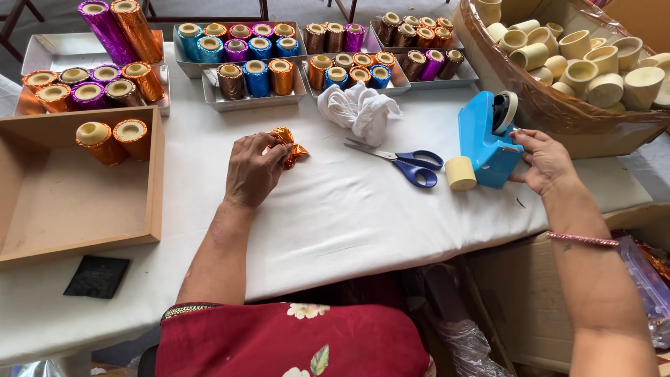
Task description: Cleaning cardboard rolls and wrapping them in decorative colored foil before packing them into boxes.
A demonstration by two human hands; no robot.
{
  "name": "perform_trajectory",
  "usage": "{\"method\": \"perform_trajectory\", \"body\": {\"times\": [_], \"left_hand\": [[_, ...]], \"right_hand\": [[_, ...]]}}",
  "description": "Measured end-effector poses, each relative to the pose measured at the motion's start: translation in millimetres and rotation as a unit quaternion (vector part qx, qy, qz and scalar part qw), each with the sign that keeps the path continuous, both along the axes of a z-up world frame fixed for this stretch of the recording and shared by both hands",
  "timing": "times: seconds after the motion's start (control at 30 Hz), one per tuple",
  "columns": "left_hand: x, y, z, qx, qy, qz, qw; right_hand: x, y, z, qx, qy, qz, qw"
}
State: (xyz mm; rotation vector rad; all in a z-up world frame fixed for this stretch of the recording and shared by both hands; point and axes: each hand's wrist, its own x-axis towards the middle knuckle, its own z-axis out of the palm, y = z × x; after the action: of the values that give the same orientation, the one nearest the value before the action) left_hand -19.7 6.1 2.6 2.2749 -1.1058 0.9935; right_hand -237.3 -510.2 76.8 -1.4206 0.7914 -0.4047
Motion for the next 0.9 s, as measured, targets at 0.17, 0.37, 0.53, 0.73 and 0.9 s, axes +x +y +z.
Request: {"method": "perform_trajectory", "body": {"times": [0.17, 0.37, 0.53, 0.73, 0.9], "left_hand": [[1, -1, 1, -0.011, 0.0, -0.004, 1.0], [1, -1, -1, -0.004, 0.001, 0.012, 1.0], [1, -1, 2, -0.005, 0.016, -0.001, 1.0], [0, -1, 4, -0.009, 0.015, 0.006, 1.0], [-1, 0, 4, -0.024, 0.011, 0.001, 1.0]], "right_hand": [[-15, 4, -29, -0.015, -0.082, -0.028, 0.996], [-25, 23, -38, -0.037, -0.172, -0.039, 0.984], [-26, 22, -46, -0.018, -0.199, -0.06, 0.978], [-28, 5, -76, -0.071, -0.187, -0.053, 0.978], [-45, 17, -38, -0.499, 0.076, -0.034, 0.863]]}}
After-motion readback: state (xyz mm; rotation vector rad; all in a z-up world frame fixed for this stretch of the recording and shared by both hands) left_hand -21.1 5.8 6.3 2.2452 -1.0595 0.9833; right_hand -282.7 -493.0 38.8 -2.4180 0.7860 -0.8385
